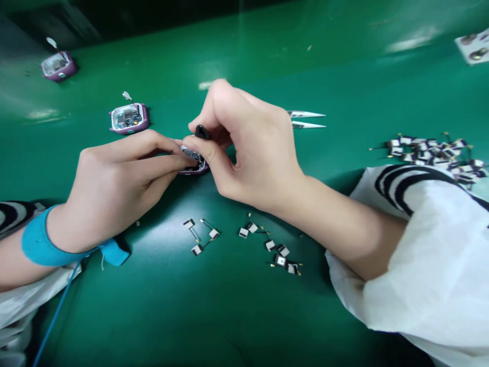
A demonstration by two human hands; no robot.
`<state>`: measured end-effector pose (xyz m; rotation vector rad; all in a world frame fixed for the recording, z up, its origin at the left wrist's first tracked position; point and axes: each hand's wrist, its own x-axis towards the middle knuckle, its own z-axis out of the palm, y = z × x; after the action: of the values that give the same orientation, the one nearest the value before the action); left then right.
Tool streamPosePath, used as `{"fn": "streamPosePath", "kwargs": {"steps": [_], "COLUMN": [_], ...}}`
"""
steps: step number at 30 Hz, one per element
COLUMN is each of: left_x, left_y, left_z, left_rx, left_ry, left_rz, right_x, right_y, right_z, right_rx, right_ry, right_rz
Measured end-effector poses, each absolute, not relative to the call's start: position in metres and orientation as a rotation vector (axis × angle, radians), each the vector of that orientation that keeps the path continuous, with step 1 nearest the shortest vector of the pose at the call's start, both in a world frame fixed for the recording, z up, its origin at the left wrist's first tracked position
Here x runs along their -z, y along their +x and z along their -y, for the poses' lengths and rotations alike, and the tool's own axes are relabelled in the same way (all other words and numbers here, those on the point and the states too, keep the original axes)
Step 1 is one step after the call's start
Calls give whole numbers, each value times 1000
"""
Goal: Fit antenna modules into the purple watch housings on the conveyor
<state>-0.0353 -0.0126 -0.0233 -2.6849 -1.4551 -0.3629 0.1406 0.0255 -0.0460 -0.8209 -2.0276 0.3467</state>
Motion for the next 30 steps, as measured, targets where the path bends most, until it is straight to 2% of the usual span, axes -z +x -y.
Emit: {"fn": "streamPosePath", "kwargs": {"steps": [23,30], "left_x": [22,19], "left_y": [-34,-30], "left_z": [14,13], "left_rx": [350,430], "left_ry": [-2678,-2697], "left_rz": [1432,1582], "right_x": [46,46], "right_y": [142,142], "right_z": [-25,-25], "right_rx": [-225,-238], "right_ry": [-817,-760], "right_rz": [2094,2070]}}
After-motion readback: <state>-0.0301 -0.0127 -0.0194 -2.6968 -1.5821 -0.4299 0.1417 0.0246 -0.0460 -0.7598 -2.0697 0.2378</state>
